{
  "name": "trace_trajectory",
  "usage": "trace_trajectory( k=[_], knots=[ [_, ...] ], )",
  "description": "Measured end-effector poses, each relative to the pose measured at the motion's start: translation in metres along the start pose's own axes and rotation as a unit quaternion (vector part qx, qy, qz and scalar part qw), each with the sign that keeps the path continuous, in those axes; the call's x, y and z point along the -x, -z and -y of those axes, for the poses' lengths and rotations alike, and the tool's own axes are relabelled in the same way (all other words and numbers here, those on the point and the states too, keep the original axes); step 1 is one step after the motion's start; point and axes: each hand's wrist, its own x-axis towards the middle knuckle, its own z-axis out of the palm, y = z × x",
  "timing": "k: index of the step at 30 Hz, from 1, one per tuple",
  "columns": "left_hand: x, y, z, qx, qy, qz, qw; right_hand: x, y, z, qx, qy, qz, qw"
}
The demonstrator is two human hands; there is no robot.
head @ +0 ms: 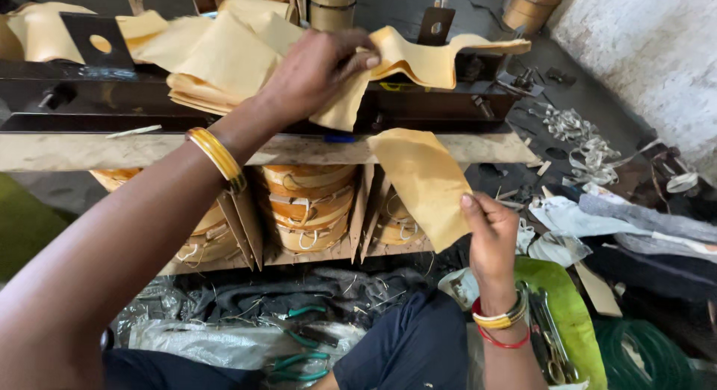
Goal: The person sits on the floor and assembles cylindrical wooden coils by wrapping thin wooden strips around them and securing them with white string. They repeatedly pick up strips, wrap them around the coils, and tie knots to fasten them in place.
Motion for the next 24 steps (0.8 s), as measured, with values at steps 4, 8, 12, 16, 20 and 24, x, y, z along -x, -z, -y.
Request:
trace_trajectory(
  k=[4, 8, 12, 16, 20, 24],
  knots=[
    [-0.002, -0.005, -0.011, -0.148, 0.087, 0.079, 0.982, 0.028, 0.015, -0.023, -0.064, -0.081, -0.019, 0.994],
    [-0.004, -0.016, -0.042, -0.304, -0.037, 0.074, 0.949, 0.067, 0.036, -0.043, -0.029, -0.151, 0.011, 0.988],
    [0.043, -0.035, -0.108, -0.510, -0.182, 0.039, 0.840, 0.101, 0.056, -0.060, 0.108, -0.152, 0.025, 0.982],
    [0.124, -0.091, -0.161, -0.043, 0.025, 0.193, 0.980, 0.128, 0.071, -0.066, 0.090, -0.259, 0.112, 0.955],
    [0.182, -0.150, -0.136, 0.225, 0.295, 0.247, 0.895, 0.142, 0.078, -0.066, 0.061, -0.354, 0.131, 0.924],
    [0.233, -0.200, -0.130, 0.374, 0.448, 0.250, 0.772, 0.156, 0.102, -0.066, 0.154, -0.284, 0.154, 0.934]
  ],
)
